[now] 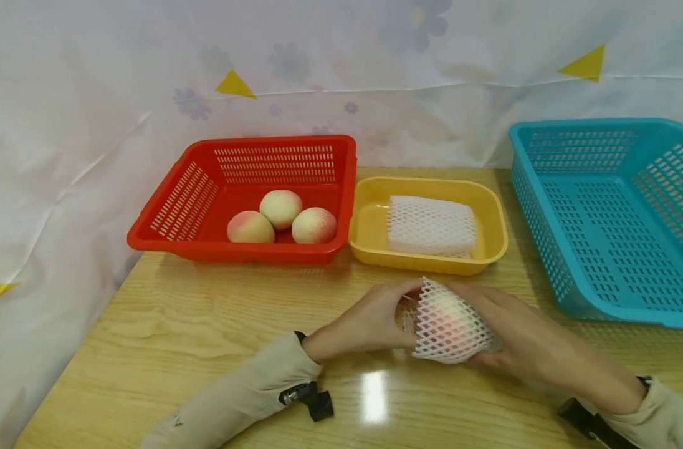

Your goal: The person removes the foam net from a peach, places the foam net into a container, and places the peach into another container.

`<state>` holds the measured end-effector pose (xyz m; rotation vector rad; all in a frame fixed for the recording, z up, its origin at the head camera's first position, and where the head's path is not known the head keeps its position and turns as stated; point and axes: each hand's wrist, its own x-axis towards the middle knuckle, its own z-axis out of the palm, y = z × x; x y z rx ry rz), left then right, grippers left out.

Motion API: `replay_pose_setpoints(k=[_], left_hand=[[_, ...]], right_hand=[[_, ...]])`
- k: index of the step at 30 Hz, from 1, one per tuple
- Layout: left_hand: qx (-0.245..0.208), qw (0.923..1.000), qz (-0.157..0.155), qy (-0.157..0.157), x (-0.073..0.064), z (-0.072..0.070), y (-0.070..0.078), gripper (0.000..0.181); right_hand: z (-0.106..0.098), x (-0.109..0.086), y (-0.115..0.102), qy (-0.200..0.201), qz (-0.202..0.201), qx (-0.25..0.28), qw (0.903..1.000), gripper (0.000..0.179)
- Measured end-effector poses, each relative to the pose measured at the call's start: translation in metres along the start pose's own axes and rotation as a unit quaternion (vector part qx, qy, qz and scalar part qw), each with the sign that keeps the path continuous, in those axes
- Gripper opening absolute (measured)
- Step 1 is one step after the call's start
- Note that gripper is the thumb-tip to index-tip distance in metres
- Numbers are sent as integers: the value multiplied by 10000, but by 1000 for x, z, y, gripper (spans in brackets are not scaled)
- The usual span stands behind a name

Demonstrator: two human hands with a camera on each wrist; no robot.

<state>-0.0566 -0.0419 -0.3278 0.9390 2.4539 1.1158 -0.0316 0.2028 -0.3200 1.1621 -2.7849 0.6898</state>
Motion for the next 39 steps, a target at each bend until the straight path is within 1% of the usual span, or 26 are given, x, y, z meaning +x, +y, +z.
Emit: replay_pose_setpoints(k=[3,6,8,11,13,17,21,26,28,34,37,39], left_hand=[[118,9999,117,-21,5,4,2,77],[253,9993,277,-54,9,9,4,77],[333,9989,326,-75,11,12,5,78],[389,9988,302,-75,12,14,5,79],[335,9990,300,-51,12,15,4,77],[98,9994,328,12,11,15,2,75],[-55,9997,253,13,10,13,0,75],[37,9999,148,10,10,12,1,77],[102,9998,173,37,9,11,1,76],[18,9994,330,75,7,9,-1,76],[104,9995,290,80,7,8,-2,77],[143,9997,198,86,6,7,-2,79]], right_hand=[[1,1,-1,58,-21,-2,10000,104],[4,3,-2,156,-61,-18,9999,100],[5,3,-2,226,-83,-50,9997,95],[6,5,-5,256,-57,-121,9996,89],[4,5,-6,185,39,-159,9997,87],[0,5,-9,-8,209,-222,9995,88],[-4,5,-9,-96,222,-237,9994,91],[-7,5,-8,-113,262,-318,9991,90],[-8,6,-7,-129,279,-306,9991,90],[-9,7,-3,-141,330,-280,9990,85],[-9,7,-2,-109,298,-325,9990,83],[-9,7,-1,-93,260,-345,9990,82]])
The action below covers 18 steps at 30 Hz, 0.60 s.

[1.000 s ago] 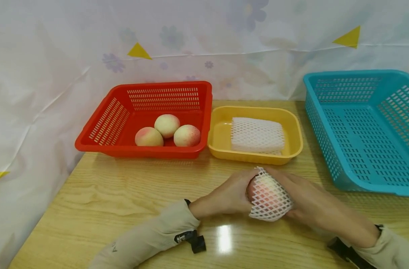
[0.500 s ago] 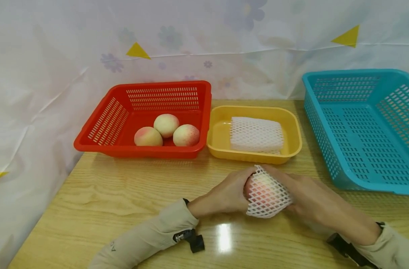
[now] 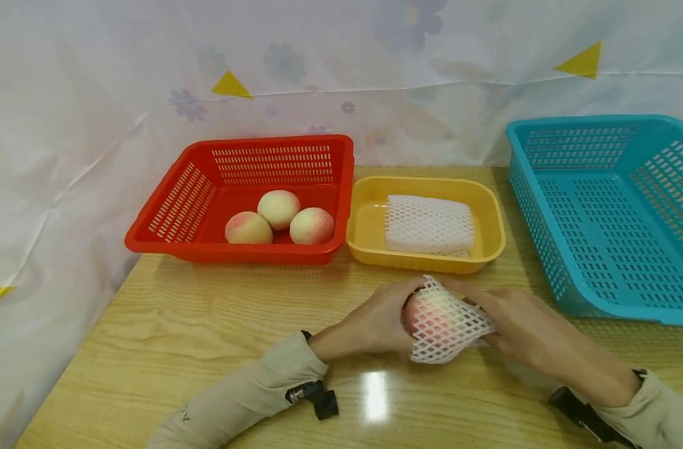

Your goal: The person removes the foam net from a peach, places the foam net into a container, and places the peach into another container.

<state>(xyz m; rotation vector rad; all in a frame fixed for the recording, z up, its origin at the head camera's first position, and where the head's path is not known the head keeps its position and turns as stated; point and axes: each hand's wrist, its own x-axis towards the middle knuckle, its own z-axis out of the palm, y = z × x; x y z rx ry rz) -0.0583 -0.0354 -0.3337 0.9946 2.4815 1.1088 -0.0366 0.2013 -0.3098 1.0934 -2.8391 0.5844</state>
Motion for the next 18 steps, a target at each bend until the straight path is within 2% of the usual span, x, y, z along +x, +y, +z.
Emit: replay_pose_setpoints(k=[5,11,18], left_hand=[[-41,9997,-220,48,-2,-2,1,84],[-67,9995,-318,46,-4,-5,2,85],[-515,9975,-447,158,-10,-9,-3,85]], right_hand=[[0,-1,3,68,-154,-8,9999,85],[0,-2,7,184,-327,-63,9993,84],[-1,-4,12,214,-331,-154,9991,81]])
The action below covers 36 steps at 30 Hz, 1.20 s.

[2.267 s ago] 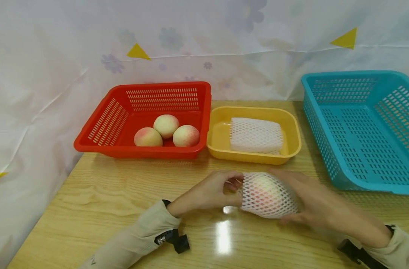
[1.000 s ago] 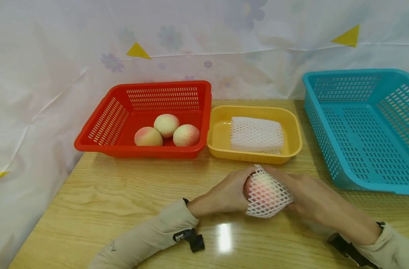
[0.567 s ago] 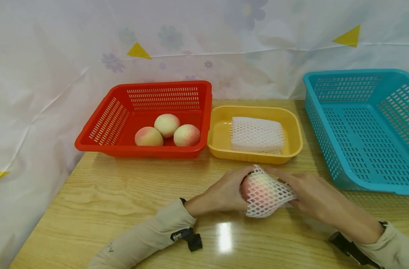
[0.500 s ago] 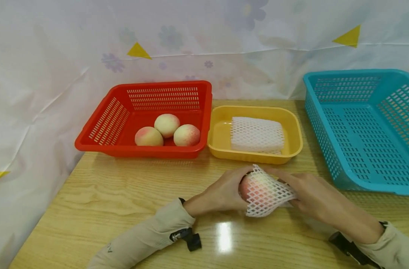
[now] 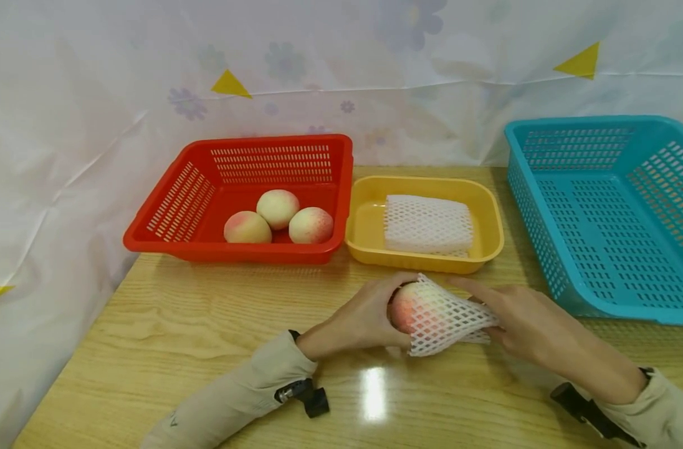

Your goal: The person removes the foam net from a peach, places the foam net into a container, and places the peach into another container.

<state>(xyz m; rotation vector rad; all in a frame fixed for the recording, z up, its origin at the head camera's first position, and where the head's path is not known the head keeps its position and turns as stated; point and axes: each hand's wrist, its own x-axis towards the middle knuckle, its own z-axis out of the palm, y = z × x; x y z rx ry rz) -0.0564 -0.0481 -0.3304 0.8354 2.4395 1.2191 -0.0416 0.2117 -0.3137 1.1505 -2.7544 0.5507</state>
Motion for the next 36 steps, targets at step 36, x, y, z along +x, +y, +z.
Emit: replay_pose_setpoints(k=[36], left_hand=[[-150,9976,201,648,-11,-25,4,76]], right_hand=[[5,39,-18,742,-659,344,9945,83]])
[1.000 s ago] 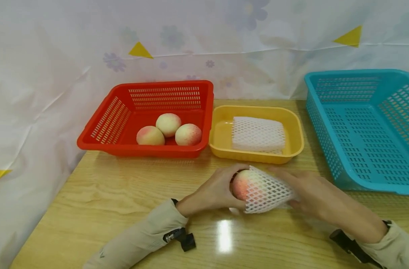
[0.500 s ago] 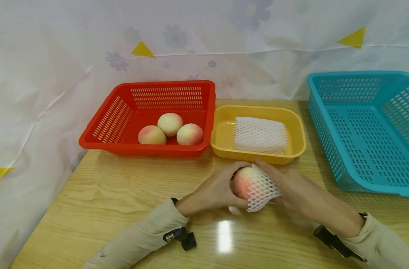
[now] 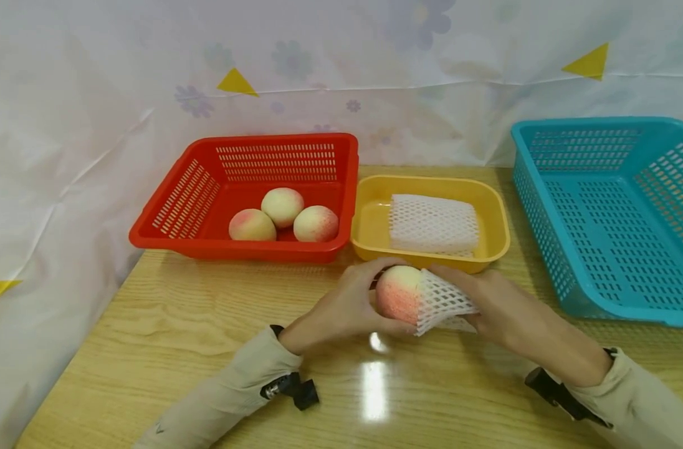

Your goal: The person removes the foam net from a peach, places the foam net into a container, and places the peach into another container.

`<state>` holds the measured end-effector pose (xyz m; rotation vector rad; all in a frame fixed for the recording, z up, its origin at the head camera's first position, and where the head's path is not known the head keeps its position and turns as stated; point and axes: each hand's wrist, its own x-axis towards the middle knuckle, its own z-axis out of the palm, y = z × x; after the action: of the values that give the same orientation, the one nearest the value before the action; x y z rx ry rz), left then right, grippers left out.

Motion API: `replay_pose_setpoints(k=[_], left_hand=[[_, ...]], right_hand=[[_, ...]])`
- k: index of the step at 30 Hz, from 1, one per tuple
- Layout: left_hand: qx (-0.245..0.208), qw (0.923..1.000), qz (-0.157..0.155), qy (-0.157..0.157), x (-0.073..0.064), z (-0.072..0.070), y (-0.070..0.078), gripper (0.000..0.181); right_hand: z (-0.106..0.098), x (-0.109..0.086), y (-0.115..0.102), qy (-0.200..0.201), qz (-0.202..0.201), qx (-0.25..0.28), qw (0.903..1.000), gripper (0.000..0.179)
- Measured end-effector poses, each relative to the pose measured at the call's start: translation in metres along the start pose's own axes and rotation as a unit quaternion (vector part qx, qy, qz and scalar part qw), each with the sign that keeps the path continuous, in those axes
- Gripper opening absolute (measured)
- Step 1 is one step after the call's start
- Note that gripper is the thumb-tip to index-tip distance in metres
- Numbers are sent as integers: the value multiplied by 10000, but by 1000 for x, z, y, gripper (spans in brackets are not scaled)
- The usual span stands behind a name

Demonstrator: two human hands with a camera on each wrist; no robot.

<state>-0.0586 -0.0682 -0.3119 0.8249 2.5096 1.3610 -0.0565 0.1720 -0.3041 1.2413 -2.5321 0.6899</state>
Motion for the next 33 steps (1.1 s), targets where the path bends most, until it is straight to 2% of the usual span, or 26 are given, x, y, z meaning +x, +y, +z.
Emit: replay_pose_setpoints(k=[3,7,11,15,19,22,24,28,33], left_hand=[[83,9995,115,276,2,-9,3,76],[-41,9976,448,534,3,-23,8,74],[218,9952,558,780,2,-39,13,73],[305,9937,393,1005,-1,-60,19,75],[2,9928,207,1180,-3,-82,23,75],[-146,9907,86,1350,-6,-99,21,74],[-124,9887,-41,1491,-8,-111,17,75],[216,9813,-314,1885,-17,-136,3,73],[693,9640,-736,2459,-32,-167,-18,70]], right_hand=[[-7,7,-3,-57,223,-37,9997,79],[-17,17,-8,-86,545,-155,9984,57],[-26,30,-12,57,781,-244,9966,43],[-33,45,-13,461,928,-374,9939,45],[-35,58,-9,1044,924,-393,9895,50],[-33,65,-5,1381,1007,-406,9845,56],[-30,69,-2,1544,1102,-475,9807,59],[-23,73,8,1770,1254,-615,9742,62],[-12,74,25,1645,1509,-780,9716,65]])
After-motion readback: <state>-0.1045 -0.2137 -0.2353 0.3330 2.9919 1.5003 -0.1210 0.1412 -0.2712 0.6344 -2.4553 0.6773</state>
